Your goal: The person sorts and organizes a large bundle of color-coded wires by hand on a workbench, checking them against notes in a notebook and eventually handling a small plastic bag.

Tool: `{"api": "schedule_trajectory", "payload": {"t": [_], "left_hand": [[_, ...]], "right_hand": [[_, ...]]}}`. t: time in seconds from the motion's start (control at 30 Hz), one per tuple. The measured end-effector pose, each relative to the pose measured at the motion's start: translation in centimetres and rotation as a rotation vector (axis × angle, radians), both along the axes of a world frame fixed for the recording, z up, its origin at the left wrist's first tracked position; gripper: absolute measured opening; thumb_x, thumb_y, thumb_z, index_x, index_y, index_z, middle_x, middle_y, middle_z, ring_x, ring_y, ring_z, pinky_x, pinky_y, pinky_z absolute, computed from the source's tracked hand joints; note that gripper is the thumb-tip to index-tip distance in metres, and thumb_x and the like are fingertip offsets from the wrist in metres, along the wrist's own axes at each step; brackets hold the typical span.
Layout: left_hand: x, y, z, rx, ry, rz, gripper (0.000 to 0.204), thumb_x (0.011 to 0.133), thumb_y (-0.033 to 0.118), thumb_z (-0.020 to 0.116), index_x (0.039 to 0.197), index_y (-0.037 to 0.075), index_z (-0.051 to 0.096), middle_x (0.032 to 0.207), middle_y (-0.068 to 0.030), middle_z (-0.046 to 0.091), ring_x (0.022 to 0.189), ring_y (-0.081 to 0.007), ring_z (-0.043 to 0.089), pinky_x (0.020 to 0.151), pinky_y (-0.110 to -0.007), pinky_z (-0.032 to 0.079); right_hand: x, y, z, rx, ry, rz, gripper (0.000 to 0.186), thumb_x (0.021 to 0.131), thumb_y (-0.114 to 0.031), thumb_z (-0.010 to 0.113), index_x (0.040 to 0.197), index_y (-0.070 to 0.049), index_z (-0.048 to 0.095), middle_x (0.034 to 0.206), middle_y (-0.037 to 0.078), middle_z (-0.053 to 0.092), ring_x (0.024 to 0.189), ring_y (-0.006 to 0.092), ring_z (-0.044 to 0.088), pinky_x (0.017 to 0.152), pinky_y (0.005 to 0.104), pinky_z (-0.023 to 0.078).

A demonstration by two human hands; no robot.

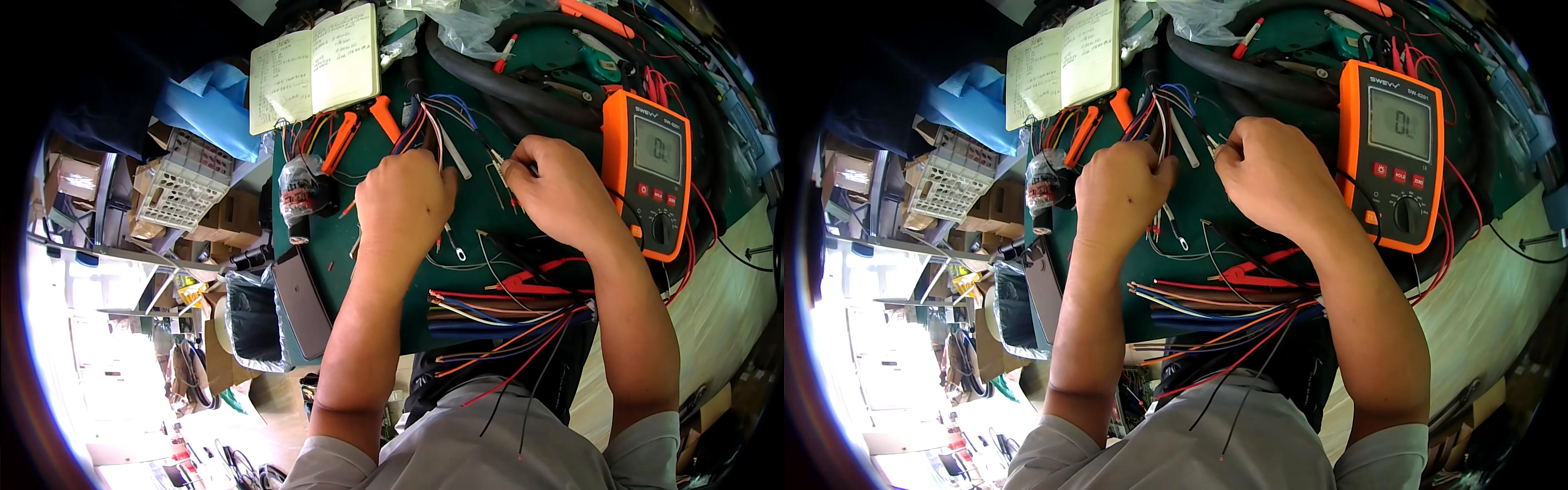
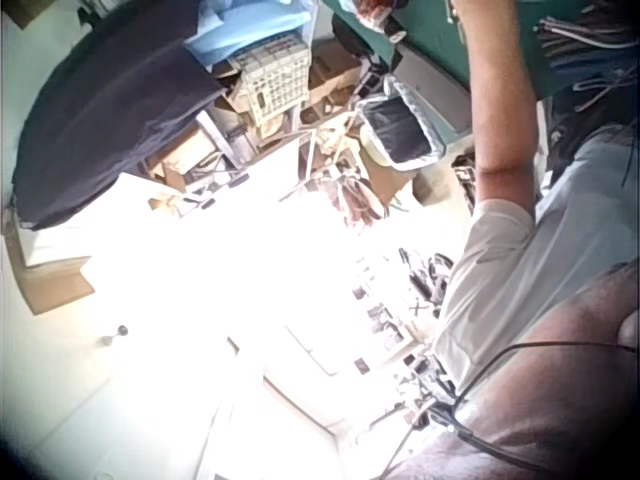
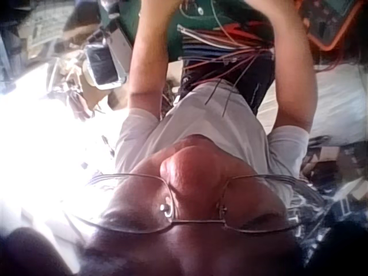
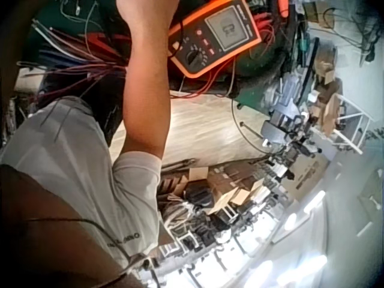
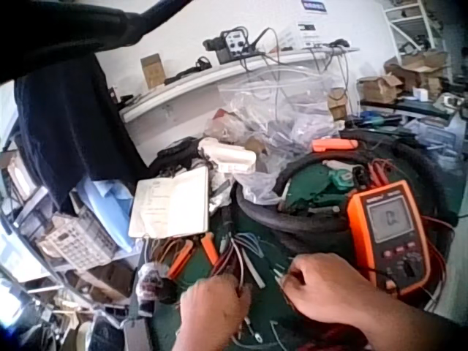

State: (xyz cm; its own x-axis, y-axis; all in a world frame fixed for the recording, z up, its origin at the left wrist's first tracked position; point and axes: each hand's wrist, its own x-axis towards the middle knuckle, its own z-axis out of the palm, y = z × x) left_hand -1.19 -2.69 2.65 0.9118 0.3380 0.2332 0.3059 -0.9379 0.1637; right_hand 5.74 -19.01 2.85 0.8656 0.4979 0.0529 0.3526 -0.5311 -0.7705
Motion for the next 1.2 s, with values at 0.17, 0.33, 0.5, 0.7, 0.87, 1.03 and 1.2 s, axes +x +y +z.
{"api": "schedule_trajectory", "payload": {"t": [0.17, 0.33, 0.5, 0.7, 0.87, 1.03, 1.2], "left_hand": [[-0.1, 1.2, 1.4, -0.798, -0.111, 0.027, 0.032, 0.089, 0.026, 0.064, 0.084, -0.005, 0.069, 0.058, -0.0047, 0.059, 0.051, -0.0107, 0.053, 0.051, -0.026, 0.041], [-0.4, 1.6, 1.8, -1.202, -0.118, 0.0, 0.032, 0.094, 0.025, 0.059, 0.097, -0.007, 0.064, 0.066, -0.0072, 0.062, 0.054, -0.0115, 0.055, 0.051, -0.024, 0.044], [0.4, 0.6, 0.2, -1.613, -0.17, -0.023, 0.031, 0.098, 0.025, 0.053, 0.103, -0.005, 0.058, 0.086, -0.0142, 0.065, 0.075, -0.0215, 0.066, 0.068, -0.032, 0.056], [0.9, -1.7, -1.1, -2.061, -0.239, -0.089, 0.025, 0.101, 0.021, 0.047, 0.103, -0.002, 0.057, 0.109, -0.0185, 0.061, 0.095, -0.0248, 0.062, 0.084, -0.037, 0.051], [0.6, -1.8, -1.1, -2.025, -0.302, -0.089, 0.024, 0.102, 0.019, 0.045, 0.103, -0.003, 0.055, 0.105, -0.0162, 0.06, 0.093, -0.0237, 0.061, 0.082, -0.036, 0.05], [0.4, -2.1, -1.7, -2.095, -0.38, -0.119, 0.023, 0.103, 0.017, 0.043, 0.102, -0.002, 0.055, 0.102, -0.0134, 0.06, 0.087, -0.0225, 0.061, 0.08, -0.038, 0.052], [0.2, -2.7, -0.7, -2.055, -0.4, 0.001, 0.021, 0.103, 0.019, 0.042, 0.103, 0.001, 0.053, 0.101, -0.0114, 0.061, 0.078, -0.0142, 0.057, 0.069, -0.03, 0.051]], "right_hand": [[0.1, 0.0, 0.3, 0.001, 0.068, 0.003, 0.027, 0.088, -0.02, 0.056, 0.084, 0.006, 0.064, 0.072, 0.022, 0.064, 0.071, 0.0376, 0.063, 0.068, 0.0428, 0.049], [0.3, -0.1, 0.2, 0.045, 0.132, 0.024, 0.03, 0.089, -0.022, 0.057, 0.084, 0.006, 0.064, 0.073, 0.021, 0.064, 0.07, 0.0341, 0.063, 0.066, 0.041, 0.049], [0.5, -0.1, -0.3, 0.113, 0.2, 0.054, 0.03, 0.089, -0.022, 0.057, 0.084, 0.007, 0.064, 0.073, 0.019, 0.064, 0.068, 0.0301, 0.063, 0.066, 0.0395, 0.048], [0.4, -0.1, -0.1, 0.11, 0.187, 0.112, 0.029, 0.088, -0.021, 0.057, 0.086, 0.006, 0.065, 0.074, 0.019, 0.065, 0.068, 0.0289, 0.063, 0.066, 0.0394, 0.048], [0.3, -0.1, 0.2, 0.037, 0.179, 0.172, 0.028, 0.089, -0.021, 0.057, 0.085, 0.005, 0.065, 0.073, 0.02, 0.064, 0.067, 0.032, 0.062, 0.065, 0.0404, 0.047], [0.2, 0.1, 0.8, -0.02, 0.087, 0.046, 0.031, 0.09, -0.022, 0.057, 0.076, 0.006, 0.062, 0.067, 0.023, 0.059, 0.063, 0.0384, 0.058, 0.06, 0.0435, 0.045], [0.0, 0.3, 0.2, -0.029, -0.122, -0.091, 0.032, 0.09, -0.021, 0.057, 0.07, 0.005, 0.057, 0.065, 0.025, 0.056, 0.063, 0.0439, 0.057, 0.058, 0.0472, 0.044]]}}
